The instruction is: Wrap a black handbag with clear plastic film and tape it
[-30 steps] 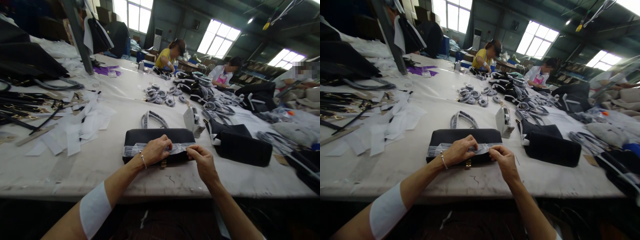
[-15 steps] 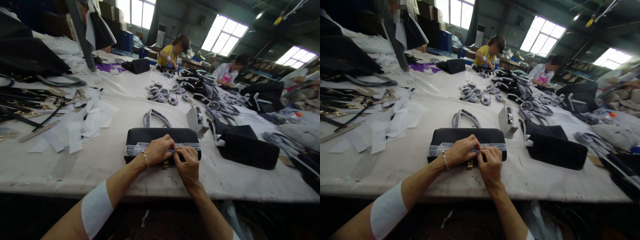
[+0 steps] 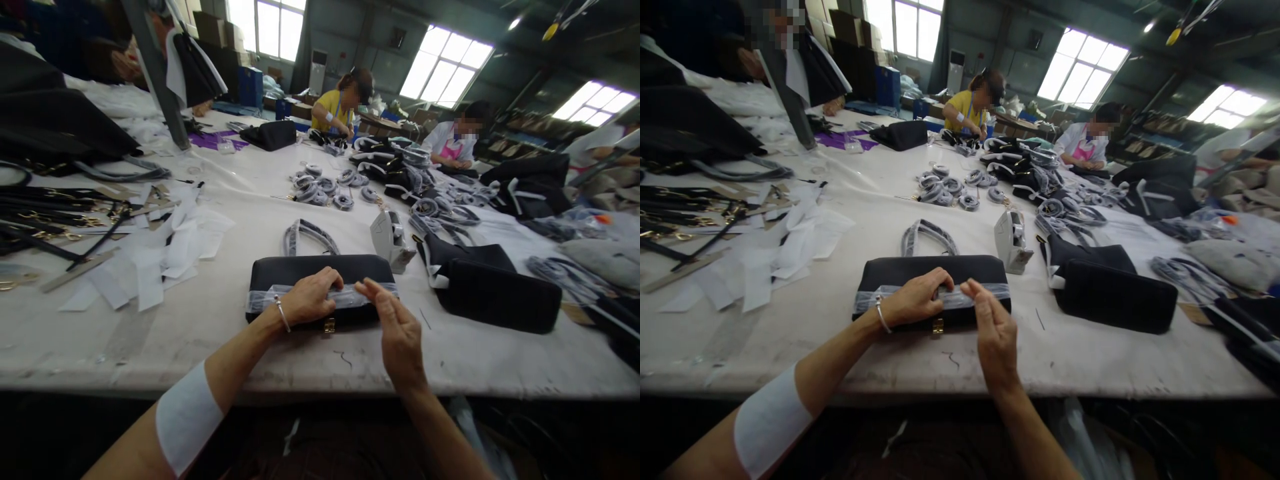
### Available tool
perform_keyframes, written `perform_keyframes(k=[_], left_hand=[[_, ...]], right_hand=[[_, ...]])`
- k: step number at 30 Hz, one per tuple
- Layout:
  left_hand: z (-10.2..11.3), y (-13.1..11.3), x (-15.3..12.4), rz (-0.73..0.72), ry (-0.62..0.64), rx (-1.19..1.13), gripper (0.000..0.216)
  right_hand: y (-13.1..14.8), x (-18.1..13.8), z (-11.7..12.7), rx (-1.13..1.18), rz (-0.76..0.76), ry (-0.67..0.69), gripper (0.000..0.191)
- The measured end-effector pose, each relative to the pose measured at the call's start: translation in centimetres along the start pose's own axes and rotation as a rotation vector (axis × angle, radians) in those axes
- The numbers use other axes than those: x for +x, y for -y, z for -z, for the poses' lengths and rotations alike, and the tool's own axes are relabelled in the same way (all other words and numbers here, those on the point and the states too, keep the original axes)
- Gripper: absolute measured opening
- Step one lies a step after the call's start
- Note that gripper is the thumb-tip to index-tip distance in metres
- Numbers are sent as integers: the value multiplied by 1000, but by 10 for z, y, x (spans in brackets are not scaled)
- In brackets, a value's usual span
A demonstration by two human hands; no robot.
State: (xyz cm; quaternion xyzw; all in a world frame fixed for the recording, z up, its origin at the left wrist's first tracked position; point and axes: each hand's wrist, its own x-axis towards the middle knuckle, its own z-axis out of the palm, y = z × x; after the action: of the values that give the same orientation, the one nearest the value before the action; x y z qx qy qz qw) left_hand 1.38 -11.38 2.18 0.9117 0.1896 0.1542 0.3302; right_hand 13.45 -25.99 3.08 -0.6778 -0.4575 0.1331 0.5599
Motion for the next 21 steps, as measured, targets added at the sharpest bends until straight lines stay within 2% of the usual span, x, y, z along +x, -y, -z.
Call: perform_keyframes(k=[1,3,6,9,11,14,16,18,20,21], left_hand=[[0,0,0,12,-3,-9,35],[0,1,1,45,-16,-38,36],[-1,4,3,76,-62,-76,29],[-5,7,7,77,-142,-98,22],[-7,7,10,76,-182,-117,21],[-3,3,7,75,-188,-141,18],[8,0,-3,37,-217,-108,20],[23,1,-21,-11,-350,-2,25],[41,9,-44,23,-559,120,28],[48,16,-57,91,-650,151,31]], right_hand=[[4,14,5,19,-2,-34,38],[5,42,5,-69,88,-35,41],[-12,72,-15,-435,329,42,43],[-39,79,-42,-745,451,104,40],[-50,79,-52,-807,446,119,38],[-47,85,-50,-650,342,177,39],[-37,94,-36,-461,239,241,42],[-28,103,-14,-327,163,237,50],[-26,108,13,-275,90,94,55],[-29,109,27,-271,40,8,55]])
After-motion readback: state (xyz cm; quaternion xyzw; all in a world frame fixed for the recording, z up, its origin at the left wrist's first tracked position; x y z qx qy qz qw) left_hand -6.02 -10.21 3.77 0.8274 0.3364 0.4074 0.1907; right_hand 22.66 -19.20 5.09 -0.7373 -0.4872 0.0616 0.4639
